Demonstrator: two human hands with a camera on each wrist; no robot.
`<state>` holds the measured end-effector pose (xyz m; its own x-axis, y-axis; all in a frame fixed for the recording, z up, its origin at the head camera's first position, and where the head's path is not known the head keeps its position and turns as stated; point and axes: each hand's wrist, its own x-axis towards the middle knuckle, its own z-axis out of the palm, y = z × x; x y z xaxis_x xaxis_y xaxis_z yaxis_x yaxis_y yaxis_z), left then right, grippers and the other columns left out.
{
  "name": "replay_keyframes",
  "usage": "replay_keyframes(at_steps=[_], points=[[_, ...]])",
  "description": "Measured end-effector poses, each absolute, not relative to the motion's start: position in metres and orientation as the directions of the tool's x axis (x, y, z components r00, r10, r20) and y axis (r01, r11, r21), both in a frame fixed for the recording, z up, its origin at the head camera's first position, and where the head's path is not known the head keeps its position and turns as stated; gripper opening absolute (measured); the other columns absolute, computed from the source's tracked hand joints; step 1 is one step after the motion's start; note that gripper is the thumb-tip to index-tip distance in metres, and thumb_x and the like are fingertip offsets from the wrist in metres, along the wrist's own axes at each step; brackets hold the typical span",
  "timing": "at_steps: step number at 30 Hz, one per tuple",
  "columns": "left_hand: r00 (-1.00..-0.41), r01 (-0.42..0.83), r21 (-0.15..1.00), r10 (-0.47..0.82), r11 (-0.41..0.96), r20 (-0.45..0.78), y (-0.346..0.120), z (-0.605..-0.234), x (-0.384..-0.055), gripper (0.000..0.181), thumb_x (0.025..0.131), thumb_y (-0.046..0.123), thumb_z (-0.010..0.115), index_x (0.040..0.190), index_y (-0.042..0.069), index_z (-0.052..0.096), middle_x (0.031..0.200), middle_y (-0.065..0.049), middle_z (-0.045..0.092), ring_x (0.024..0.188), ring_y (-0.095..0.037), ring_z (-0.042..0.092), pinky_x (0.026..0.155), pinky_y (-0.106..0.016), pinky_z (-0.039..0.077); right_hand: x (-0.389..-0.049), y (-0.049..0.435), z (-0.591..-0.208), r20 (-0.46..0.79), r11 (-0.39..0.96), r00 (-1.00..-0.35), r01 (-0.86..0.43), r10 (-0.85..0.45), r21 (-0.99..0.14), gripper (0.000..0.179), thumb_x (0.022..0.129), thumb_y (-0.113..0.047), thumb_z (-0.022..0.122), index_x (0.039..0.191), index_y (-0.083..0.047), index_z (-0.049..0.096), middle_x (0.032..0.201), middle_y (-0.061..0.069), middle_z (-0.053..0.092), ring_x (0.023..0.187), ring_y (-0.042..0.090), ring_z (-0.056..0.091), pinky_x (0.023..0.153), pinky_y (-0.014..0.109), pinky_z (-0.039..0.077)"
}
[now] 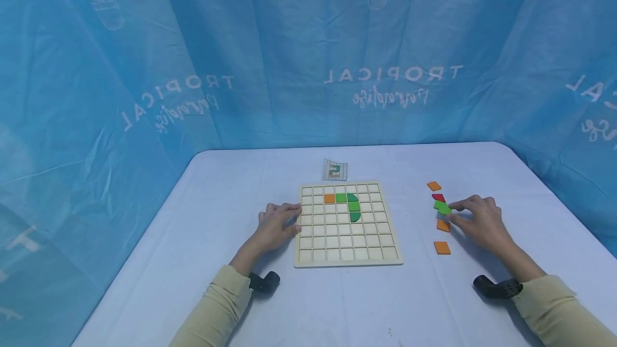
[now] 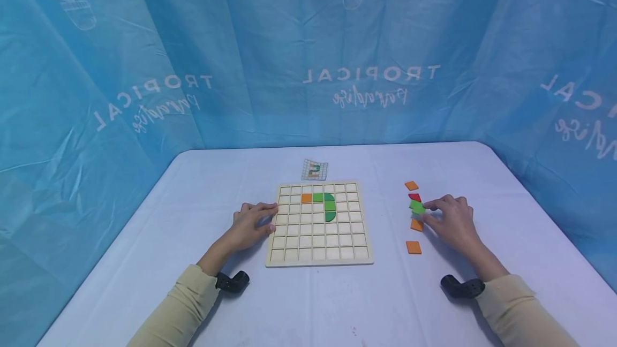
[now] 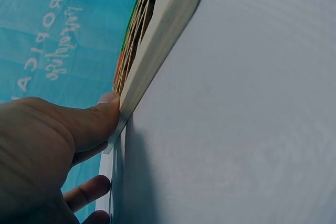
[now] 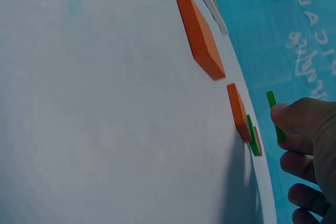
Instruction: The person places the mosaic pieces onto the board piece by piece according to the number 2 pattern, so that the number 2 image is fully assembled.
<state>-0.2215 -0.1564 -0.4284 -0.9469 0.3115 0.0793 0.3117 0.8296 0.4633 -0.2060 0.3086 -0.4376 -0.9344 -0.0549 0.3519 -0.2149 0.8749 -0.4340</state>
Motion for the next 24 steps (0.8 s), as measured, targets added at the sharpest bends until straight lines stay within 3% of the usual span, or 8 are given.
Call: replay_keyframes(at_steps=[9,16,24], points=[[-0.946,0.316,0.456,0.311,0.832,0.088,-0.156,-0.428,-0.221,0.051,0.089,0.027,0.068,0.135,0.010,0.056,0.140,0.001,0.050,0.114,-0.025,0.040,0.085,-0.043,0.028,-0.210,0.286,-0.435,0.344,0.852,-0.935,-0.245,-0.082,-0.463,0.032,0.078,-0.010,0.079,0.103,0.007,0.069,0.101,0.023,0.057,0.098,0.041,0.040,0.077,0.052,0.029],[-0.947,0.313,0.459,0.311,0.831,0.083,-0.157,-0.429,-0.221,0.051,0.089,0.027,0.068,0.135,0.010,0.056,0.141,0.002,0.049,0.114,-0.025,0.040,0.085,-0.043,0.028,-0.215,0.261,-0.435,0.355,0.841,-0.926,-0.294,-0.131,-0.455,0.027,0.077,-0.008,0.078,0.102,0.003,0.071,0.100,0.020,0.058,0.098,0.040,0.040,0.081,0.055,0.029],[-0.945,0.317,0.462,0.315,0.828,0.084,-0.157,-0.428,-0.221,0.051,0.089,0.027,0.069,0.135,0.010,0.056,0.141,0.002,0.049,0.115,-0.025,0.040,0.085,-0.043,0.028,-0.220,0.230,-0.435,0.382,0.813,-0.902,-0.373,-0.203,-0.447,0.024,0.077,-0.009,0.078,0.099,0.000,0.073,0.092,0.012,0.061,0.094,0.034,0.044,0.079,0.050,0.032]])
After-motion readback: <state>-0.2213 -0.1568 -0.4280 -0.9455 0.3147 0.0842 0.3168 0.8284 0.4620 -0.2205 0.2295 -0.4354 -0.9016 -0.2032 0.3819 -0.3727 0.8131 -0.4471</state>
